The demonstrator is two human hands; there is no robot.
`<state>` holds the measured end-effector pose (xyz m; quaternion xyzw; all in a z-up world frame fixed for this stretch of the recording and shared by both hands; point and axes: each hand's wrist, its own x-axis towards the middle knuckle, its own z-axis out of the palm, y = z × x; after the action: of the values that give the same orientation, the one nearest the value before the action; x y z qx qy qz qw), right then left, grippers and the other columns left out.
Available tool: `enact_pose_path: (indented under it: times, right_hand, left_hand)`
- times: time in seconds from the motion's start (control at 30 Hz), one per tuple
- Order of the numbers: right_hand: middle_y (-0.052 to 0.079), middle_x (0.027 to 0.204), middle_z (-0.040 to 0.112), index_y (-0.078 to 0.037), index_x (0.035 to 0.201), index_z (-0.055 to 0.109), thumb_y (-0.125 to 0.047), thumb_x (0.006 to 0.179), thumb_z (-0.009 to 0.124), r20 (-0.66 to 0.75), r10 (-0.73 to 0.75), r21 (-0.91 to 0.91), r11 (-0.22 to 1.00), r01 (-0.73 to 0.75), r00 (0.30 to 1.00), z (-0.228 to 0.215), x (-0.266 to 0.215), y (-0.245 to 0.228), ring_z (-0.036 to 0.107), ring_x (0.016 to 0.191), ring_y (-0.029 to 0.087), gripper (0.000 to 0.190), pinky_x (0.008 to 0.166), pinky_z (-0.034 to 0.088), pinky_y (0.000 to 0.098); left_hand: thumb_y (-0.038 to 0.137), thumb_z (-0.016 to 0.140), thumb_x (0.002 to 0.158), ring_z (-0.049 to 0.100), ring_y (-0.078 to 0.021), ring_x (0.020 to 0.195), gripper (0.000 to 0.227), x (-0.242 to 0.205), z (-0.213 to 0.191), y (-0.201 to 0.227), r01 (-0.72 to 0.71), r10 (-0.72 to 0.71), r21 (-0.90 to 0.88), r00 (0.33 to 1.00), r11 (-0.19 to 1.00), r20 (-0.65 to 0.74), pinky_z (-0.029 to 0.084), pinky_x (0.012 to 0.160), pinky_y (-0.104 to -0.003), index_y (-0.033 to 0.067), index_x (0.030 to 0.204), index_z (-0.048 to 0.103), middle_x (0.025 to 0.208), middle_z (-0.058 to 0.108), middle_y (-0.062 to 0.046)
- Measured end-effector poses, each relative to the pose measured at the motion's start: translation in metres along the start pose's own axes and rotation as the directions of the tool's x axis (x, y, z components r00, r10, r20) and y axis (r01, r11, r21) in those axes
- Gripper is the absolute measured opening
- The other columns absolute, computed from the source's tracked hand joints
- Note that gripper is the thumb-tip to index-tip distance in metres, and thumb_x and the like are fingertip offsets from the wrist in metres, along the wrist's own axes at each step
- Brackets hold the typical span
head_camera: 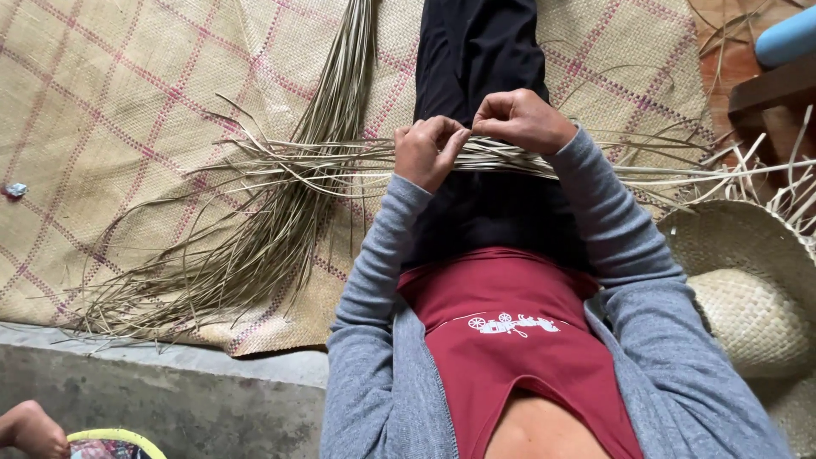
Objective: A person is weaving natural fiber strands together to create a bag or similar craft item while sitting on the floor.
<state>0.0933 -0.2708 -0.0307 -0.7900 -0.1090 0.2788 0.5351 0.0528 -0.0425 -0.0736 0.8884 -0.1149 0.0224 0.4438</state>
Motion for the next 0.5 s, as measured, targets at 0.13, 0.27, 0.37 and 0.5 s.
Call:
enact_pose_path:
  times: [0.13, 0.27, 0.37, 0.5]
  right_hand:
    - [0.003, 0.067, 0.064, -0.011, 0.096, 0.075, -0.02, 0.096, 0.075, -0.037, -0.025, -0.028, 0.999, 0.024, 0.999, 0.002, -0.016, -0.002, 0.054, 0.07, 0.009, 0.009, 0.063, 0.043, 0.027]
    - [0.004, 0.068, 0.065, -0.012, 0.095, 0.075, -0.023, 0.095, 0.076, 0.004, 0.047, 0.005, 0.999, -0.047, 0.999, 0.009, -0.023, 0.006, 0.056, 0.072, 0.011, 0.012, 0.065, 0.046, 0.0295]
    - [0.002, 0.068, 0.066, -0.013, 0.094, 0.075, -0.026, 0.095, 0.076, 0.033, 0.083, 0.015, 0.996, -0.083, 0.996, 0.017, -0.03, 0.009, 0.058, 0.071, 0.011, 0.012, 0.065, 0.046, 0.0286]
    - [0.005, 0.068, 0.067, -0.012, 0.094, 0.075, -0.027, 0.096, 0.076, 0.071, 0.124, 0.015, 0.992, -0.126, 0.99, 0.027, -0.037, 0.015, 0.059, 0.071, 0.012, 0.015, 0.065, 0.047, 0.0303]
  left_hand:
    - [0.042, 0.069, 0.1, 0.073, -0.0227, 0.08, 0.018, -0.009, -0.018, -0.007, -0.032, 0.034, -0.029, 0.997, 0.999, 0.075, 0.047, 0.082, -0.037, 0.026, 0.095, 0.074, 0.074, 0.073, 0.003]
    - [0.039, 0.066, 0.102, 0.074, -0.0272, 0.077, 0.021, -0.023, -0.048, 0.017, 0.018, -0.006, -0.08, 0.99, 0.997, 0.142, 0.054, 0.077, -0.036, 0.0221, 0.092, 0.075, 0.07, 0.073, 0.001]
    - [0.037, 0.06, 0.105, 0.073, -0.0364, 0.077, 0.027, -0.036, -0.068, 0.035, 0.133, -0.106, -0.099, 0.965, 0.986, 0.238, 0.055, 0.072, -0.045, 0.0181, 0.093, 0.075, 0.07, 0.073, -0.007]
    - [0.037, 0.057, 0.107, 0.074, -0.0366, 0.076, 0.029, -0.048, -0.072, 0.039, 0.239, -0.203, -0.08, 0.927, 0.968, 0.315, 0.057, 0.072, -0.046, 0.0182, 0.095, 0.076, 0.068, 0.073, -0.006]
